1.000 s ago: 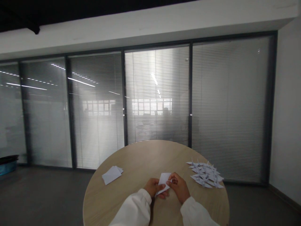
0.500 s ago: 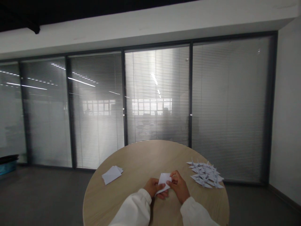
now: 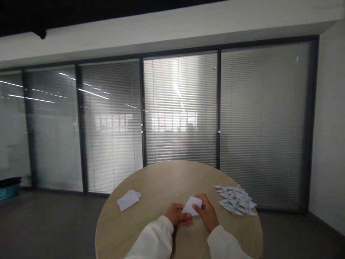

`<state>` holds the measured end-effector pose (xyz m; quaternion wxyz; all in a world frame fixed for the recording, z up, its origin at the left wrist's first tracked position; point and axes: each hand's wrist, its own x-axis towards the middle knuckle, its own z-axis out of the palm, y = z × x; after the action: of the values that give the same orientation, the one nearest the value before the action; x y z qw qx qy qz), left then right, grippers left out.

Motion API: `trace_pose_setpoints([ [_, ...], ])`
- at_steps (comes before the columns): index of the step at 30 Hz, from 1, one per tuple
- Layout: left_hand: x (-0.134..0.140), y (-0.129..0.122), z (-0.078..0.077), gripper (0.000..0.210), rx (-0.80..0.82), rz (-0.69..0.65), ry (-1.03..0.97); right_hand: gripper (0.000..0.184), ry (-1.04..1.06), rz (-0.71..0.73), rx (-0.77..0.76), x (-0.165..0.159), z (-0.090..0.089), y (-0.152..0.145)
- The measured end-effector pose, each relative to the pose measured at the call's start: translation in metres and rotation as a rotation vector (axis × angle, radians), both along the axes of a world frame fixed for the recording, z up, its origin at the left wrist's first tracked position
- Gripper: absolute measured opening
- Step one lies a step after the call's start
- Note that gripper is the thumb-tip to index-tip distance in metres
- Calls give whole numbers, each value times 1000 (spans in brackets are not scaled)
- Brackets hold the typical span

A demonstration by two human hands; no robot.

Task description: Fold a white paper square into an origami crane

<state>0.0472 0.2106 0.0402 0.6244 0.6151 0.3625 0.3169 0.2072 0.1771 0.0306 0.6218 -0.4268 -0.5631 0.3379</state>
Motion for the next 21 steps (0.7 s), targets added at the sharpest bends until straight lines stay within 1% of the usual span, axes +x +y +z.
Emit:
trace_pose_setpoints([
  [4, -3, 8, 3, 44, 19, 186, -62, 42, -52, -67, -1, 2, -1, 1],
  [6, -5, 10, 5, 44, 46, 276, -124, 41, -60, -53, -2, 1, -2, 1],
  [8, -6, 11, 8, 42, 71, 332, -174, 39, -49, -3, -15, 0, -1, 0],
  [11, -7, 12, 10, 41, 66, 344, -202, 33, -38, 78, -41, -2, -1, 1],
  [13, -7, 12, 11, 42, 55, 340, -198, 29, -41, 101, -43, -3, -2, 3],
  [17, -8, 14, 9, 43, 53, 339, -200, 27, -61, 88, -44, -2, -4, 4],
  [21, -10, 16, 8, 45, 17, 358, -217, 24, -84, 80, -46, -2, -2, 2],
])
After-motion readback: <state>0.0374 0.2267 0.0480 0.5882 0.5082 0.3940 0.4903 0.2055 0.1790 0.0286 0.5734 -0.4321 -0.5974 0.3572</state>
